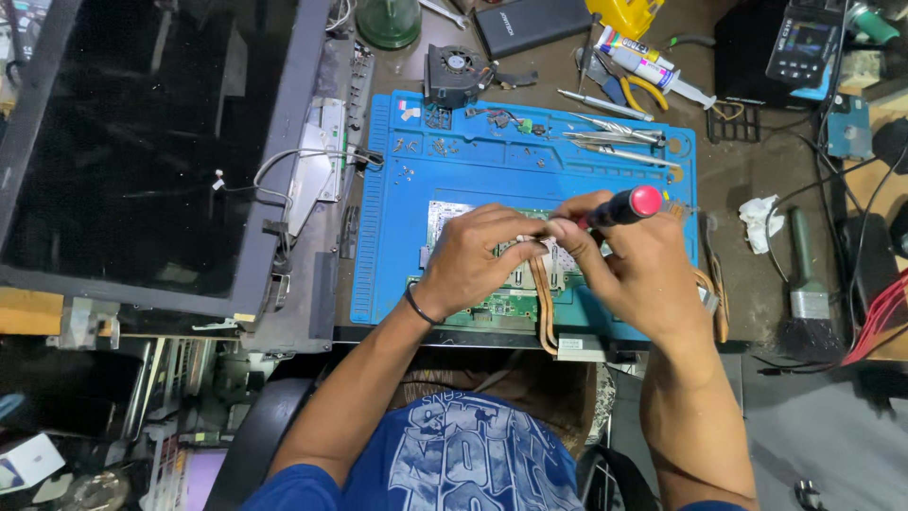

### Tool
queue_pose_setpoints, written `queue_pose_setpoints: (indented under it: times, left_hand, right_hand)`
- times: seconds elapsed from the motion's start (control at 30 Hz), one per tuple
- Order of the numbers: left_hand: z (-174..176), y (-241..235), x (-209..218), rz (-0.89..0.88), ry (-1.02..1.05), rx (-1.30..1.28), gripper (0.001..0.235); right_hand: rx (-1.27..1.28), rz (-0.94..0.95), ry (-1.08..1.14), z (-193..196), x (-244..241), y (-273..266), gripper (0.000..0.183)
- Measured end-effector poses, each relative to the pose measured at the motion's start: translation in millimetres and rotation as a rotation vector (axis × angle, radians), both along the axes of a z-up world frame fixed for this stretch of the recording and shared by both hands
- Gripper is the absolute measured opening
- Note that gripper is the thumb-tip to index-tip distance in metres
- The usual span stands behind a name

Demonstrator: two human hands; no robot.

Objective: The person uses a screwdriver to remove screws from a circuit board placed on a blue anti-static mat. They carefully unscrew multiple fasteners, place them on the mat, and adjust the board's position to access different areas.

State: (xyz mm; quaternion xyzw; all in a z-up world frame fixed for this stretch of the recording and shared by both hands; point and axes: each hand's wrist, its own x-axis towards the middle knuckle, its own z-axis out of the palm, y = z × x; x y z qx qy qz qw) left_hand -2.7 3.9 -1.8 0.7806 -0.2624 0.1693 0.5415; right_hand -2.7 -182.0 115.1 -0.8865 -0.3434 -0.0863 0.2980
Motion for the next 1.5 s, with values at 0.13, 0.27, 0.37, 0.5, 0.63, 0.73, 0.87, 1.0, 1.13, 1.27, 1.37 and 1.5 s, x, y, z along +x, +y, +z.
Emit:
queue_pose_setpoints:
  times: [0.13,0.27,0.37,0.5,0.63,0.73,0.87,1.0,1.13,1.27,1.37,1.5]
  left_hand:
    - [-4.1,27.9,-14.1,0.163,0.005,0.120,0.022]
    - [-6.8,67.4,-28.9,0.572,0.103,0.200,0.022]
    - [-2.1,85.7,-35.4,0.635,0.091,0.314,0.020]
    - [-9.7,89.2,-37.0,0.594,0.113,0.387,0.020]
    - [-14.3,90.2,-38.3,0.607,0.109,0.361,0.019]
    - [-17.1,91.8,-38.8,0.617,0.103,0.357,0.019]
    - [-14.1,91.6,-41.2,0.602,0.127,0.339,0.018]
    - [-13.9,91.0,-42.7,0.596,0.136,0.342,0.018]
    - [-18.0,91.2,-42.4,0.590,0.145,0.340,0.018]
    - [-19.0,89.6,-42.2,0.581,0.151,0.352,0.018]
    - [-18.8,88.4,-42.2,0.560,0.159,0.346,0.018]
    - [-20.7,85.9,-41.5,0.540,0.162,0.343,0.019]
  right_hand:
    - [0.113,-0.038,-0.030,16.0,-10.9,5.1,0.020]
    - [0.638,0.039,0.220,2.6,-1.4,19.1,0.015]
    - [0.710,0.106,0.293,-27.6,18.3,41.3,0.012]
    - [0.662,0.117,0.315,-47.0,27.4,73.0,0.009]
    - [0.595,0.108,0.259,-44.5,27.7,86.7,0.008]
    - [0.549,0.088,0.289,-44.5,28.1,88.8,0.008]
    - [0.512,0.065,0.298,-45.5,29.3,90.9,0.008]
    - [0.528,0.091,0.286,-47.1,31.1,89.5,0.006]
    - [0.510,0.088,0.258,-45.1,31.5,84.5,0.006]
    - [0.490,0.068,0.240,-42.0,31.2,83.0,0.006]
    - [0.497,0.072,0.237,-43.1,31.6,83.8,0.006]
    - [0.522,0.087,0.254,-49.1,34.2,82.9,0.007]
